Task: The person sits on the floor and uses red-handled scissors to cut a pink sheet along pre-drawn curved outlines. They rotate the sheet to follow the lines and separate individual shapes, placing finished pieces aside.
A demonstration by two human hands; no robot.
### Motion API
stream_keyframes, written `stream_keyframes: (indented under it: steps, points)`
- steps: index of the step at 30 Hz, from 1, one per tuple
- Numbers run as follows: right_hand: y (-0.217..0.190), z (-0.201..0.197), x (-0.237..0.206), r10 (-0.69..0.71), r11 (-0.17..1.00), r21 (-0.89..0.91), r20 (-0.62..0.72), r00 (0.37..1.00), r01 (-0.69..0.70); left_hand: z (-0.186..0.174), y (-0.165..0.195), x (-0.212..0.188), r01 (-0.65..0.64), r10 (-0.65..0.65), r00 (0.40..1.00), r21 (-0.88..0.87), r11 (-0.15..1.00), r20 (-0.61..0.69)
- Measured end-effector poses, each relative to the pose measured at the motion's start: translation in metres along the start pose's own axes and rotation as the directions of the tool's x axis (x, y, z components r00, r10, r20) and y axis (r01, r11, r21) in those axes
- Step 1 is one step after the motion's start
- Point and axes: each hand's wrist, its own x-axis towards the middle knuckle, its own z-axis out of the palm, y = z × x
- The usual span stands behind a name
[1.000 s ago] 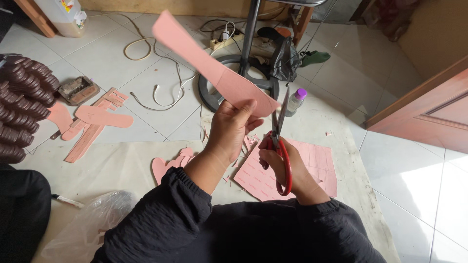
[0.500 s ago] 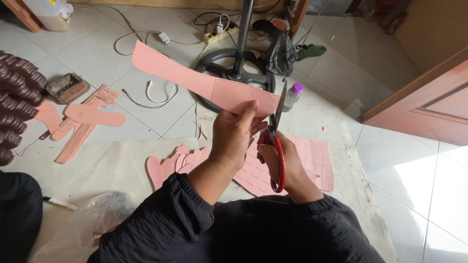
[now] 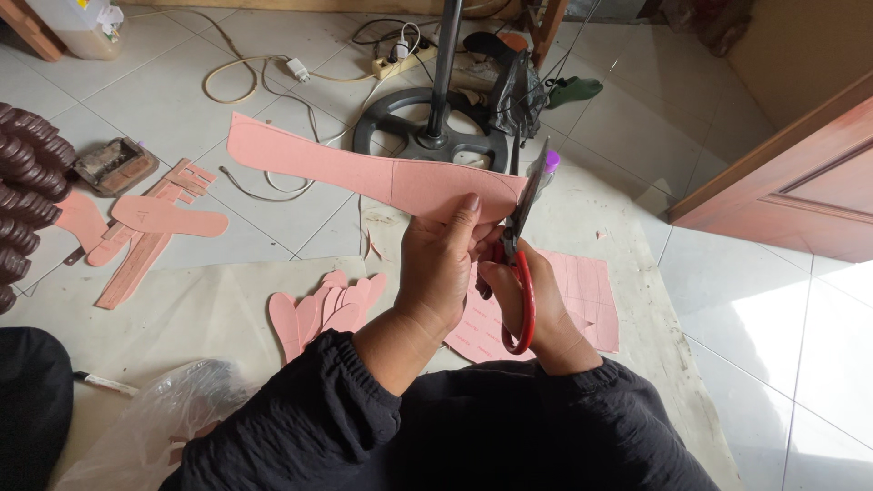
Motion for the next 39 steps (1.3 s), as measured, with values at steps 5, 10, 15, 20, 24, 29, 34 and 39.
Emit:
stream_keyframes:
  steps: [5,10,15,20,24,29,34,39]
  points:
    - [-0.002,-0.003,-0.001,-0.041,0.998,-0.038,0.014,0.999,0.041,0.001,0.001,-0.001,-0.011,0.012,1.000,0.044,0.999,-0.016]
    - [-0.005,-0.002,0.001,0.027,0.995,-0.099,-0.011,1.000,-0.028,0.000,0.001,-0.001,-0.027,0.028,0.999,0.060,0.998,-0.017]
    - [-0.004,-0.003,-0.001,0.024,0.989,-0.146,-0.030,0.999,-0.028,-0.001,0.000,0.000,-0.055,0.056,0.998,0.052,0.997,-0.002]
    - [-0.003,-0.006,-0.003,0.025,0.982,-0.183,-0.053,0.998,-0.034,-0.003,0.002,0.002,-0.036,0.038,0.999,0.101,0.994,-0.026]
    - [-0.003,-0.008,-0.003,0.030,0.978,-0.202,-0.062,0.998,-0.041,-0.004,0.002,0.002,-0.027,0.031,0.999,0.107,0.994,-0.028]
    - [-0.001,-0.013,-0.002,0.053,0.976,-0.208,-0.062,0.997,-0.065,-0.005,0.004,0.003,-0.036,0.038,0.999,0.088,0.995,-0.022]
    - [-0.004,-0.023,-0.005,0.042,0.969,-0.242,-0.003,0.999,-0.042,-0.011,0.008,0.004,-0.018,0.015,1.000,0.114,0.993,0.023]
    - [-0.007,-0.027,-0.006,0.041,0.944,-0.328,0.027,0.999,-0.030,-0.016,0.015,0.008,-0.015,-0.001,0.996,0.179,0.984,0.090]
